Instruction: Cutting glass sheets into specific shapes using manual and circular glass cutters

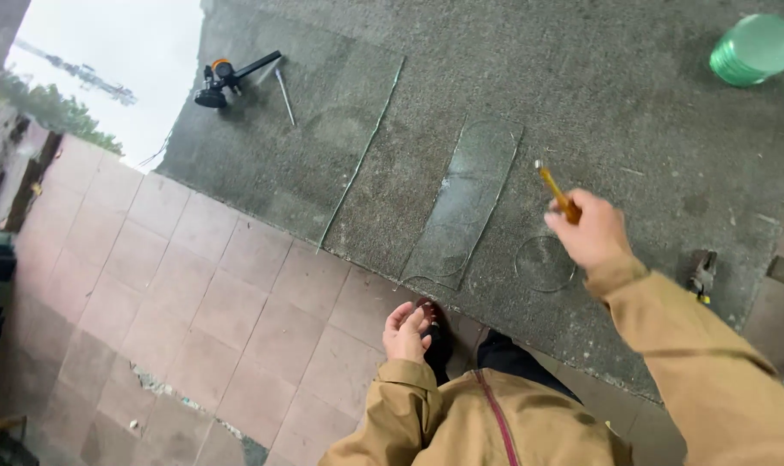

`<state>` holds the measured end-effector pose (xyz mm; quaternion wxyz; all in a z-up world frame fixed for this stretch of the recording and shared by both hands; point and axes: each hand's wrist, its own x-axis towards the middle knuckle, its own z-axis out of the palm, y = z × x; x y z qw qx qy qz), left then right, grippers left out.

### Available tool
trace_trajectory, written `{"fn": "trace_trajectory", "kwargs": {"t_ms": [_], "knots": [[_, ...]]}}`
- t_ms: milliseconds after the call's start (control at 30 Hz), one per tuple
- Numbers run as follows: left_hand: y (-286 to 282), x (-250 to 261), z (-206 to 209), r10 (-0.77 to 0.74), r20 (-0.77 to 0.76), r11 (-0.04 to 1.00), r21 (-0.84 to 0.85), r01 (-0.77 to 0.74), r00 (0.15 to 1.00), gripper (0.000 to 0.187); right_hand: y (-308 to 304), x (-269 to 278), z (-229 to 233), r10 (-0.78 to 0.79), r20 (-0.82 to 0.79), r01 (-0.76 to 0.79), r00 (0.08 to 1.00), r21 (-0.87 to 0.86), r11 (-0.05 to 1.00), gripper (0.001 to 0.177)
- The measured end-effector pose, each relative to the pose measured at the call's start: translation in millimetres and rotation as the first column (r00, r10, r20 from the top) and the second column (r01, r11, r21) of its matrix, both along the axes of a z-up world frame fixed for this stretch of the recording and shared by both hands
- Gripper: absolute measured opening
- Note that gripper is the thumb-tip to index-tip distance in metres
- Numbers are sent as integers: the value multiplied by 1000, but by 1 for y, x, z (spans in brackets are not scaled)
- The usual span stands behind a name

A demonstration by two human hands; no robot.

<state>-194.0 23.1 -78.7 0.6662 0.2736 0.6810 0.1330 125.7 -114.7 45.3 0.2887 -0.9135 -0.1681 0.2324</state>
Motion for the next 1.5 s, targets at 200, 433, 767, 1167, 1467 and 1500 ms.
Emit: {"fn": "trace_trajectory", "kwargs": {"t_ms": [200,433,767,1167,1467,1500], "knots": [[-24,-14,-3,159,1,984,-81,-158,987,48,107,145,-81,154,260,-163,953,13,986,34],[-23,9,-27,258,88,965,-79,-251,962,57,136,157,-101,265,327,-255,907,-74,964,37],[-3,30,-50,328,215,944,-37,-328,920,41,112,86,-63,359,271,-336,893,-130,933,42],[-12,32,-63,208,238,959,142,-245,949,25,48,-71,25,403,-328,-172,854,554,815,21],[-11,40,-28,191,257,963,139,-232,947,21,54,-80,1,425,-421,-113,802,590,799,17],[-11,40,-26,188,250,962,149,-229,950,21,57,-82,3,425,-406,-134,809,577,806,15]]}}
